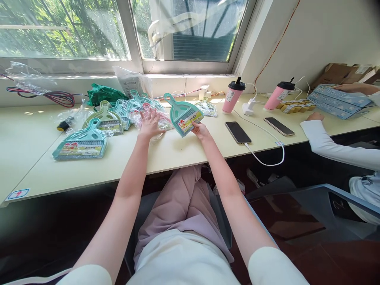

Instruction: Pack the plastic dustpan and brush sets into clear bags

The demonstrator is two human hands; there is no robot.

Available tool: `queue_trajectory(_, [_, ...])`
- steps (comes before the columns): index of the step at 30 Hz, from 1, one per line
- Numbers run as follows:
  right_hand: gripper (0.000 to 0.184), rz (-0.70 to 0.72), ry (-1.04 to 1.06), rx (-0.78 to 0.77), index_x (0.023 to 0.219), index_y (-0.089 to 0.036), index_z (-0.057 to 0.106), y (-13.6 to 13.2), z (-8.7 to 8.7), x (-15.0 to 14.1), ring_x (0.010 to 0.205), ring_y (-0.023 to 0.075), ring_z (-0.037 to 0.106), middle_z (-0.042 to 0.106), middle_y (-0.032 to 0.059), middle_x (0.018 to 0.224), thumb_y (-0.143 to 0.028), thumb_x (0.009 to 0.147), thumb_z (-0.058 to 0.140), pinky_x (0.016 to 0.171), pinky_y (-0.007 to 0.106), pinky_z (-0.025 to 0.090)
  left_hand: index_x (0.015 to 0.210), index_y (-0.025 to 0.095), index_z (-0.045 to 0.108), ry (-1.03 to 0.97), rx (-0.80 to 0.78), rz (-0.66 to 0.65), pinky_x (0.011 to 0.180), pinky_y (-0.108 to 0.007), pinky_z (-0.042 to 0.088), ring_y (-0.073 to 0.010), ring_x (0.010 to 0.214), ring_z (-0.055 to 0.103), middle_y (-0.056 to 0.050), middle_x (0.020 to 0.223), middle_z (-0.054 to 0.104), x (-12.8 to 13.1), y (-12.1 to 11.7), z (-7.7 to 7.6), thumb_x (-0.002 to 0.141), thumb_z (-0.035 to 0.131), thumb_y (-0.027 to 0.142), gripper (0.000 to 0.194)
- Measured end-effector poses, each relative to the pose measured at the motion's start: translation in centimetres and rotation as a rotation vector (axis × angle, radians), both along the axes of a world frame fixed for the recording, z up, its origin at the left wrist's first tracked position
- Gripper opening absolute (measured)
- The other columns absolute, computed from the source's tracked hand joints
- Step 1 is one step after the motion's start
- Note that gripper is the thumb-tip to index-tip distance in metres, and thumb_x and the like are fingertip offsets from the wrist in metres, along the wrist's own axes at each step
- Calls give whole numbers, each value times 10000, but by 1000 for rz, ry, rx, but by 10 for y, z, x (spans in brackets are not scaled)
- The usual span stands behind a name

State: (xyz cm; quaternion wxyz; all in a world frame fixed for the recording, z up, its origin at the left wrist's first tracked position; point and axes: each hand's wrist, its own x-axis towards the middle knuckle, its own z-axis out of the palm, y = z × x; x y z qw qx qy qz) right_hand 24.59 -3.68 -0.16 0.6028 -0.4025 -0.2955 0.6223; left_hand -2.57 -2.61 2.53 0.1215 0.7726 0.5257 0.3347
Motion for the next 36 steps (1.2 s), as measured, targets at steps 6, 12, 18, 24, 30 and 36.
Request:
queue_trajectory(6, [169, 88, -79, -25, 871, -188, 716, -2, 0, 2, 779, 206, 791, 807, 23, 779, -33, 835, 774, 935, 415, 676, 1501, 315, 549, -207, 66, 84, 1263, -750, -105, -463, 1643, -102, -120, 1753, 239, -9, -2, 6, 513, 972, 571, 1104])
queue_trajectory(12, [180, 194, -181, -78, 875, -154, 737, 2, -3, 2, 666, 202, 780, 814, 61, 783, -10, 795, 809, 839, 394, 695, 1269, 272, 704, -129, -122, 215, 1225, -816, -38, -547, 1617, 84, -153, 1704, 377, -47, 16, 1, 604, 900, 525, 739])
queue_trajectory(18, [162, 219, -260, -85, 846, -130, 736, 6, -5, -5, 663, 200, 778, 811, 74, 763, 16, 797, 790, 716, 342, 696, 1312, 275, 726, -114, 132, 212, 1240, -726, -216, -410, 1659, 78, -92, 1679, 444, -39, 12, -1, 877, 657, 389, 455])
queue_trajectory(24, [173, 175, -266, 46, 827, -139, 736, 4, -3, -18, 721, 195, 779, 818, 59, 802, -91, 760, 888, 800, 351, 688, 1367, 249, 702, -74, 303, 196, 1283, -617, -224, -297, 1637, 254, -104, 1591, 563, -9, 7, 2, 1022, 437, 328, 443])
queue_trajectory(30, [254, 170, -269, 223, 862, -158, 764, -3, 0, -27, 791, 200, 770, 828, 44, 895, -255, 712, 944, 757, 337, 670, 1427, 303, 661, -28, 386, 158, 1293, -637, -175, -300, 1631, 271, -77, 1661, 479, 23, -6, 16, 1031, 495, 292, 430])
queue_trajectory(36, [436, 326, -330, 292, 909, -169, 791, -16, 7, -24, 837, 221, 777, 834, 61, 963, -413, 609, 992, 750, 340, 669, 1431, 321, 667, -28, 411, 236, 1276, -674, -194, -292, 1655, 192, -40, 1694, 428, 28, -16, 30, 1031, 477, 250, 449])
